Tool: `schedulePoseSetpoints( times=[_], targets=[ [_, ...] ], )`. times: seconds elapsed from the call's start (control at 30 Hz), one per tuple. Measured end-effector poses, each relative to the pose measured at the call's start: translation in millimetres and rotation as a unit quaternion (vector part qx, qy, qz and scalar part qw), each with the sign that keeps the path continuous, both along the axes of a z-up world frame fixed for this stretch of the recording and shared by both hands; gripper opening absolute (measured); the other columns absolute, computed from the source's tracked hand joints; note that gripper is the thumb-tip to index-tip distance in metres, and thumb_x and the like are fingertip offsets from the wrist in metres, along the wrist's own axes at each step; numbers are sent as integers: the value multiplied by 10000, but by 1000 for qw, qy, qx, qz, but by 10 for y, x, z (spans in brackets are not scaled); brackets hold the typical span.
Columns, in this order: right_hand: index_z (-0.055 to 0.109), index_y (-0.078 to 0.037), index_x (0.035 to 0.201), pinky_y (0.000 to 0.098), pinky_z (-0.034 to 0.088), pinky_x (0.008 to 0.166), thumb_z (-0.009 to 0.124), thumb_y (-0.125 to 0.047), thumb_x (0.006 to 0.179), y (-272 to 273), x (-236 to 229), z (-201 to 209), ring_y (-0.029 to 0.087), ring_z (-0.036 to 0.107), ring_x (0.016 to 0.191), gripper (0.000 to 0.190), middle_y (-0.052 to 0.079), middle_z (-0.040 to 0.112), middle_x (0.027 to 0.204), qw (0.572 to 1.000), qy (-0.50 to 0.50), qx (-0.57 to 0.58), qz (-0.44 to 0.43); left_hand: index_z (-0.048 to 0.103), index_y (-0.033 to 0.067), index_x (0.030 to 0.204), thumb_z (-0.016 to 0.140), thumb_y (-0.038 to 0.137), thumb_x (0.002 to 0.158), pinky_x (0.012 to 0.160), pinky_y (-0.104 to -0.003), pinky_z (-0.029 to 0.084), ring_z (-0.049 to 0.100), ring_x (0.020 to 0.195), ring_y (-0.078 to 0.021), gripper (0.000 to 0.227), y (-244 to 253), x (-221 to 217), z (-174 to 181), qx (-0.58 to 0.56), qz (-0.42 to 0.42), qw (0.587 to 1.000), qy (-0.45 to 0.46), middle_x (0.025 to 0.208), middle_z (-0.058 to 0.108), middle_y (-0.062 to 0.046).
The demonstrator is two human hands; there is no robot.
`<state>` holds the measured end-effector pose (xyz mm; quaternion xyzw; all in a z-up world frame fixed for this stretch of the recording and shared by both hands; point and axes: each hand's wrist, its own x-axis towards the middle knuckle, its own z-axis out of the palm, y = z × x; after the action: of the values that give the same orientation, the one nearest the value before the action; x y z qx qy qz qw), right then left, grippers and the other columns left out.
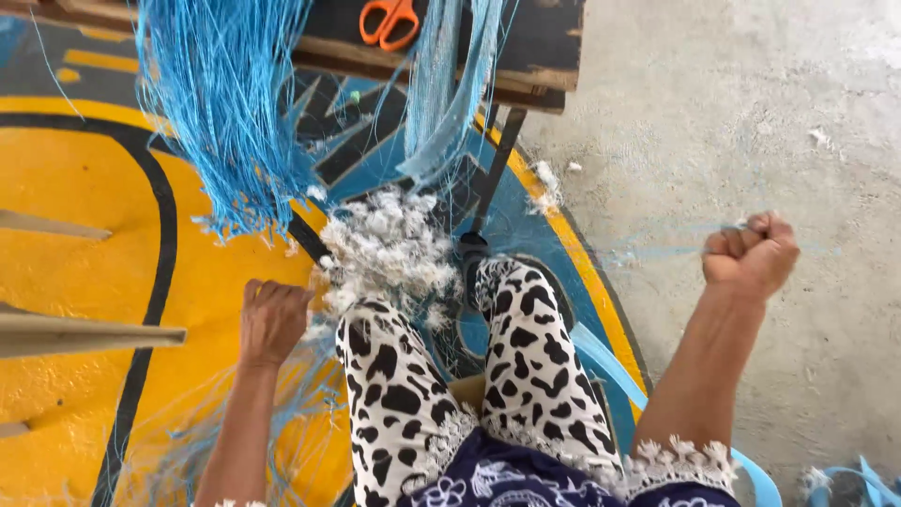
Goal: Knotting and weaving blue plastic strands and white decorative material together.
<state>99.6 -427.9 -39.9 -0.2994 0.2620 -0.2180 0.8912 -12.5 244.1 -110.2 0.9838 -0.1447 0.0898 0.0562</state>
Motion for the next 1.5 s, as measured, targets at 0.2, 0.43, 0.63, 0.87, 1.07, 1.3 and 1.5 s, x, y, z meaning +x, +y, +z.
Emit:
schedulePoseSetpoints(
  times=[0.2,0.43,0.63,0.87,1.07,1.3,1.5],
  targets=[
    [761,-51,878,243,256,413,606,-71,936,1566,-223,257,42,321,457,167,-73,433,558,864,44,-379,329,529,-78,1463,766,349,742,953,-598,380,576,1155,-395,871,-1045,621,480,-96,136,986,-2,1425,541,-258],
    [794,-58,866,238,220,402,630,-186,1006,2376,-578,664,6,346,445,251,-89,509,537,754,42,-481,446,667,104,1302,598,428,967,1101,-395,475,656,1238,-243,471,-2334,657,1123,-646,14,702,299,1322,692,-132],
    [791,-65,854,236,192,407,637,-205,1010,2095,-600,832,5,328,450,260,-87,478,524,745,-4,-539,393,786,40,1065,771,292,869,860,-301,581,731,907,-166,320,-1631,610,1156,-649,48,715,254,1015,803,-109],
    [789,-59,885,227,286,487,625,-192,1033,2289,-606,782,22,375,558,258,-75,471,617,721,-30,-557,412,707,52,962,562,83,988,832,-371,547,715,923,-251,150,-967,206,1442,-360,191,905,-120,994,746,-106],
    [781,-50,1012,230,492,648,656,-136,983,2751,-700,962,44,556,720,154,-31,727,793,676,-103,-574,451,747,33,1149,784,115,897,833,-338,570,723,917,-255,267,-2161,54,1984,-482,10,872,-87,1089,729,-140],
    [819,-38,944,200,388,537,670,-224,1008,2633,-642,894,8,466,601,247,-49,653,698,703,-80,-518,480,689,65,1031,535,156,1083,425,-236,545,706,601,-76,186,-2138,296,1450,-522,52,851,-23,770,735,-31],
    [669,-92,765,208,170,402,627,-289,1034,2587,-559,642,-7,266,450,336,-121,402,544,810,-12,-365,459,658,57,969,542,159,1104,429,-237,478,628,526,-60,205,-1869,218,1750,-554,137,819,-55,712,719,-33]
  ],
)
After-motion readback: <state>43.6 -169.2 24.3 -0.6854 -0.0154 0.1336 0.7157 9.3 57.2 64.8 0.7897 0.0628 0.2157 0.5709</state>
